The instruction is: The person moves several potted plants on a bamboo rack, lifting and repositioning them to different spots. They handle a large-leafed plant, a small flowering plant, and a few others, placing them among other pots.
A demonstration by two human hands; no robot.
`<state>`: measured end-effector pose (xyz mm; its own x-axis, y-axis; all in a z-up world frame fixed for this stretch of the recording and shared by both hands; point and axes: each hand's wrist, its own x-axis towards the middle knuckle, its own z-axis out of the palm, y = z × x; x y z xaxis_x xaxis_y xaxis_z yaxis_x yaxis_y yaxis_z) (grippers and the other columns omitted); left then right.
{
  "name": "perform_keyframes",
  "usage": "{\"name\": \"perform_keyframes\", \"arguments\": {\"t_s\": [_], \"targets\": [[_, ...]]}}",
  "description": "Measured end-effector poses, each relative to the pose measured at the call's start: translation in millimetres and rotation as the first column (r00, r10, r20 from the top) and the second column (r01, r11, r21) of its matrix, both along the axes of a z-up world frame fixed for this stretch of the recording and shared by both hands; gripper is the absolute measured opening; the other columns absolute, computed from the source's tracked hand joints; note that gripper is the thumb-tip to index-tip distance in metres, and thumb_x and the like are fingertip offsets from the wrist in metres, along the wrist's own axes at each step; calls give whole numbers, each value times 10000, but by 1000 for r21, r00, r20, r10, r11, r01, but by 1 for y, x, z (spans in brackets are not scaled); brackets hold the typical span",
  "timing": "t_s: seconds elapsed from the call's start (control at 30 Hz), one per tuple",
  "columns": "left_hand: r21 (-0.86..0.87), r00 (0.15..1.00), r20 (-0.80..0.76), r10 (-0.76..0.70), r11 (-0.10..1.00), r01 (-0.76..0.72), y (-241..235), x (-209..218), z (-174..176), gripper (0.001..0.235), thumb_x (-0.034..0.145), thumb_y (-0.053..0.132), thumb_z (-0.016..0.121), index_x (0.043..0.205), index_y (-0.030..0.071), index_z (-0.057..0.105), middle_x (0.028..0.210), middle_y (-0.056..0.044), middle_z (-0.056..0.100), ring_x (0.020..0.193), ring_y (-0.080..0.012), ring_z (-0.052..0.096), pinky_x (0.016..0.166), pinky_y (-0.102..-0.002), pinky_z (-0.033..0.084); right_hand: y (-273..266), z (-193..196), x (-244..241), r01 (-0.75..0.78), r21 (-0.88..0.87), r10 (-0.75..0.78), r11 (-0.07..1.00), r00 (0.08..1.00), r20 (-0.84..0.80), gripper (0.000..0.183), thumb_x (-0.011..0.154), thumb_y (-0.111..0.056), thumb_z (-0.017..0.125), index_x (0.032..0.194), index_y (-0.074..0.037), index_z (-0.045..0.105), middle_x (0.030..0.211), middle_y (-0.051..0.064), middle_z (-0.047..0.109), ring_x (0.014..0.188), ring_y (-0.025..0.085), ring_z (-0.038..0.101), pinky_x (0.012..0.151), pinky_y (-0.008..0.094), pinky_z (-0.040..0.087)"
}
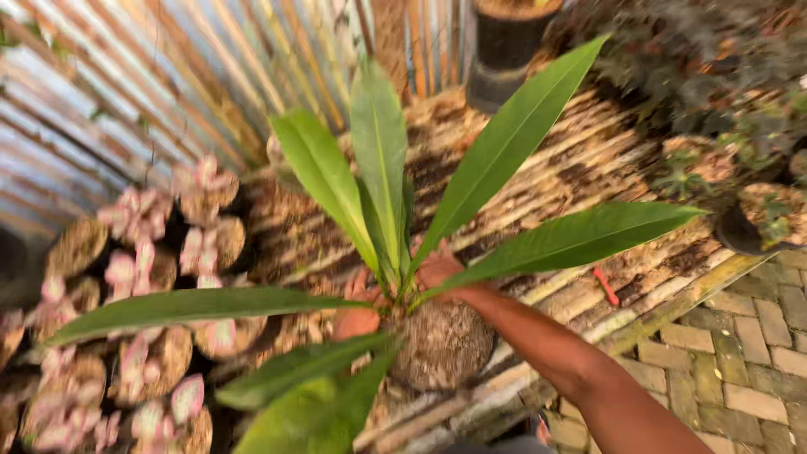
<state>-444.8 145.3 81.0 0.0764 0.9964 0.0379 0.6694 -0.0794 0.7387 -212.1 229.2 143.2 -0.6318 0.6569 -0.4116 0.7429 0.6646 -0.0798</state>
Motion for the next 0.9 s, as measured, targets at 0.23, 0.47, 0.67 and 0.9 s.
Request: {"name": "perform_keyframes", "arguments": {"t_s": [0.23,0.47,0.67,0.9], "targets": [[64,552,834,-11,995,-77,-32,-8,-54,652,1110,369,479,1625,-23,400,1593,-193,507,1379,-172,578,1114,-355,496,-17,-72,62,-158,158,223,975,732,-644,632,966,-294,638,1563,-165,474,1682,170,252,1569,354,150,1270,556,25],[12,6,1000,-11,971,-237,-106,12,-98,749,1137,251,654,1702,-97,307,999,-93,667,771,-125,644,750,-311,598,-131,-27,73,-125,268,236,955,867,-438,508,915,-335,639,1386,-150,585,1567,153,457,1479,407,373,1191,639,211],[374,-644,735,-210,919,128,-104,-4,-75,687,1195,221,572,1761,15,242,1183,-154,728,1015,-164,710,824,-266,611,-167,8,29,-5,167,97,986,833,-544,361,1029,-284,594,1356,-149,663,1438,86,609,1356,282,548,1219,507,345],[121,-409,891,-196,972,-201,-5,4,-47,546,1094,278,551,1550,23,390,1665,-179,394,1544,-340,318,1266,-468,267,-190,40,-31,-246,57,234,968,790,-566,525,1049,-332,526,1417,36,589,1481,275,542,1379,390,504,1183,464,376]]}}
